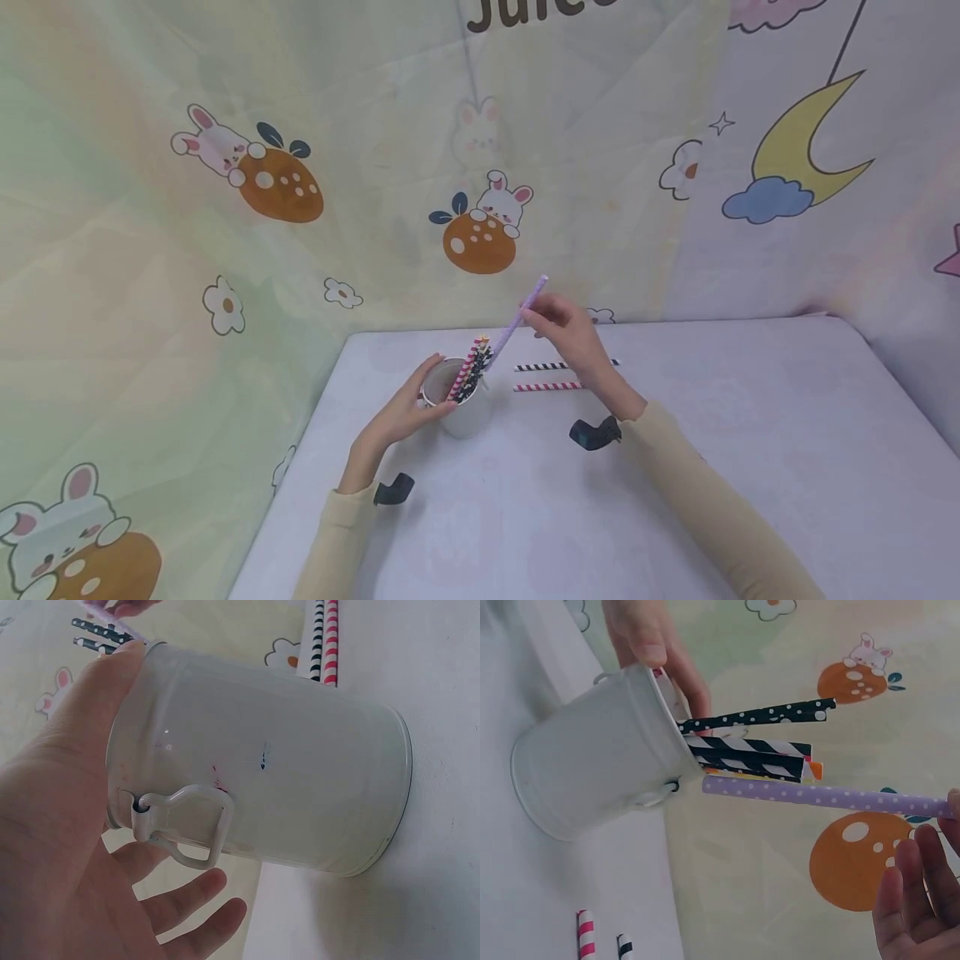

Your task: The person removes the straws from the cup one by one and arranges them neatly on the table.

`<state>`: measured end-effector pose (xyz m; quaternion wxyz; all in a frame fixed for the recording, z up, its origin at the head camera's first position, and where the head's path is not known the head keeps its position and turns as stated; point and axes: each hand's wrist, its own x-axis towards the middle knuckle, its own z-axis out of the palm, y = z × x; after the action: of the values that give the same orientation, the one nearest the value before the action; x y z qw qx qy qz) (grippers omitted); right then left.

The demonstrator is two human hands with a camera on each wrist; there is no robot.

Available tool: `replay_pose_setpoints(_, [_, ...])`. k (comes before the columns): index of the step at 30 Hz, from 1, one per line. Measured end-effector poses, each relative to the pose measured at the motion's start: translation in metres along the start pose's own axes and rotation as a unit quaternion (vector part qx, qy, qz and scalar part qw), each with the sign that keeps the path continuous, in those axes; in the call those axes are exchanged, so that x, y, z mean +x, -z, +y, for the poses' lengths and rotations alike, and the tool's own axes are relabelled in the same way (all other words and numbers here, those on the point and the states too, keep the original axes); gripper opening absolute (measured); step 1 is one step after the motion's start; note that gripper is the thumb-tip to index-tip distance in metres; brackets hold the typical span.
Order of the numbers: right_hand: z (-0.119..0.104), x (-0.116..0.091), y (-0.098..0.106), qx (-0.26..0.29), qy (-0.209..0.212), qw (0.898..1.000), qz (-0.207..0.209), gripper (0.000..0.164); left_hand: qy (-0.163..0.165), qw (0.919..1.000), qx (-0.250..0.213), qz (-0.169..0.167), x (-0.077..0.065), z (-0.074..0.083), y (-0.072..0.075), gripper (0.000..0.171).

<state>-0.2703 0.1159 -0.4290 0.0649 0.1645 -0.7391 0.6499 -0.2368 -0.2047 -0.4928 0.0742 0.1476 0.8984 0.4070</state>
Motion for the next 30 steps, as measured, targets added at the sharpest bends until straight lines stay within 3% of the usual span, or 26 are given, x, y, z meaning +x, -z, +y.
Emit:
replay_pose_setpoints(5, [-0.002, 0.000, 0.007, -0.013, -0.002, 1.000, 0.003, 0.036, 0.007, 1.0000, -0.002, -0.001, 0.000, 0.000, 0.000, 0.095])
replay_pose_setpoints(9, [-0.001, -0.001, 0.010, -0.065, -0.002, 0.998, -0.014, 0.035, 0.005, 1.0000, 0.001, 0.000, -0.001, -0.001, 0.000, 0.095])
replay_pose_setpoints(18, [-0.010, -0.004, 0.009, -0.194, -0.012, 0.978, -0.077, 0.026, -0.002, 1.0000, -0.004, 0.001, -0.001, -0.001, -0.001, 0.095])
replay_pose_setpoints(25, [-0.022, -0.009, 0.008, -0.286, -0.006, 0.947, -0.147, 0.025, -0.002, 1.0000, -0.002, 0.000, 0.000, 0.000, -0.001, 0.094])
replay_pose_setpoints(30, [-0.026, -0.012, 0.003, -0.369, -0.003, 0.908, -0.199, 0.025, 0.000, 1.0000, -0.003, 0.000, 0.000, -0.001, -0.001, 0.095])
